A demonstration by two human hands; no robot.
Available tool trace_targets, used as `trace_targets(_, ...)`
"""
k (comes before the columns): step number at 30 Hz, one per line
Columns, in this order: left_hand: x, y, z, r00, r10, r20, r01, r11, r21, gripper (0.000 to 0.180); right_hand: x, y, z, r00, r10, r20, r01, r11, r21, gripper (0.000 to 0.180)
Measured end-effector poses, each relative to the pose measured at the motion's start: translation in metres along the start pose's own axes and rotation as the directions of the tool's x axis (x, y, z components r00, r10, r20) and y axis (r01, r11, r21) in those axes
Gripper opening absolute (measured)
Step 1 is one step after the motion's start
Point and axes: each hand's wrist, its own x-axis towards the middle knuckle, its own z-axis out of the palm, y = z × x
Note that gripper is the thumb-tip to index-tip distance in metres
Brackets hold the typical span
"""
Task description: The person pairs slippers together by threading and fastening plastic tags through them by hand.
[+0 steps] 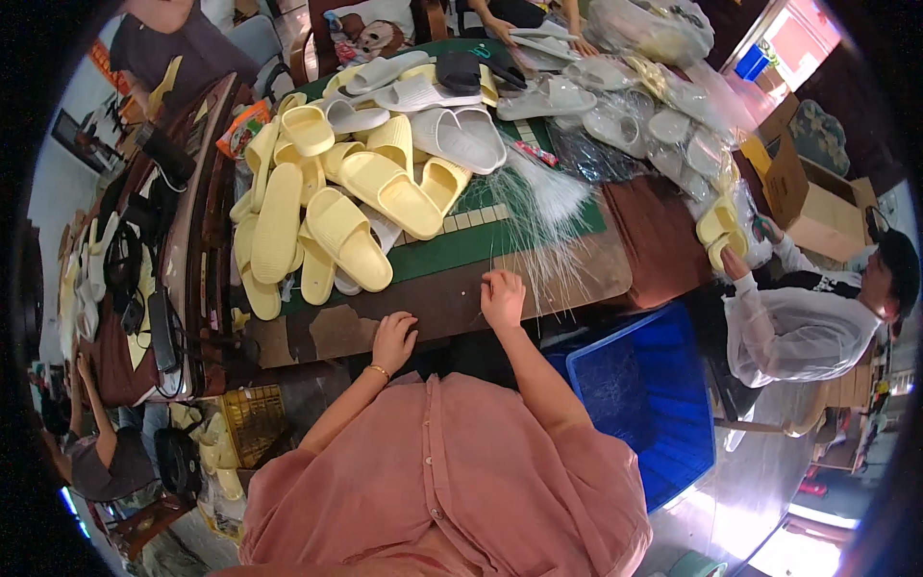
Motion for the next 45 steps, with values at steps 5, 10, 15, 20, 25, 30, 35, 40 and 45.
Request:
trace_targets(5, -0.006, 0.006, 0.009, 0.998, -0.046, -0.031, 0.047, 0.999, 0.010, 0.021, 0.029, -0.017, -0.007, 0.980, -0.166, 0.107, 0.184, 0.964, -0.190, 0.031)
trace_targets(10, -0.012, 0.008, 0.012, 0.997, -0.052, -0.051, 0.054, 0.998, 0.038, 0.022, 0.043, 0.012, -0.002, 0.938, -0.122, 0.325, 0.192, 0.963, -0.192, 0.018)
trace_targets(15, -0.014, 0.007, 0.013, 0.998, -0.058, -0.035, 0.060, 0.997, 0.043, 0.024, 0.062, 0.054, -0.031, 0.984, 0.053, 0.168, 0.038, 0.869, -0.494, 0.015)
trace_targets(20, -0.013, 0.007, 0.013, 0.997, -0.064, -0.045, 0.066, 0.997, 0.047, 0.025, 0.071, 0.084, -0.050, 0.994, 0.105, -0.020, -0.095, 0.787, -0.610, 0.013)
trace_targets(25, -0.018, 0.002, 0.012, 0.993, -0.060, -0.099, 0.064, 0.998, 0.031, 0.024, 0.064, 0.070, -0.039, 0.988, 0.151, 0.044, -0.107, 0.852, -0.512, 0.013)
trace_targets(30, -0.013, 0.010, 0.009, 0.993, -0.046, -0.113, 0.049, 0.999, 0.019, 0.020, 0.035, 0.061, -0.022, 0.996, 0.079, 0.032, -0.060, 0.916, -0.396, 0.015)
trace_targets(35, 0.001, -0.012, -0.002, 0.906, -0.279, -0.319, 0.226, 0.955, -0.194, 0.020, 0.027, 0.058, -0.013, 0.995, 0.071, -0.068, -0.091, 0.920, -0.382, 0.020)
trace_targets(40, 0.048, -0.041, -0.037, 0.626, -0.618, -0.476, 0.507, 0.786, -0.354, 0.047, 0.022, 0.058, -0.013, 0.994, 0.043, -0.104, -0.078, 0.927, -0.367, 0.024)
trace_targets(45, 0.084, -0.049, -0.061, 0.589, -0.727, -0.352, 0.645, 0.686, -0.337, 0.059, 0.018, 0.059, -0.011, 0.992, 0.029, -0.126, -0.073, 0.928, -0.366, 0.024)
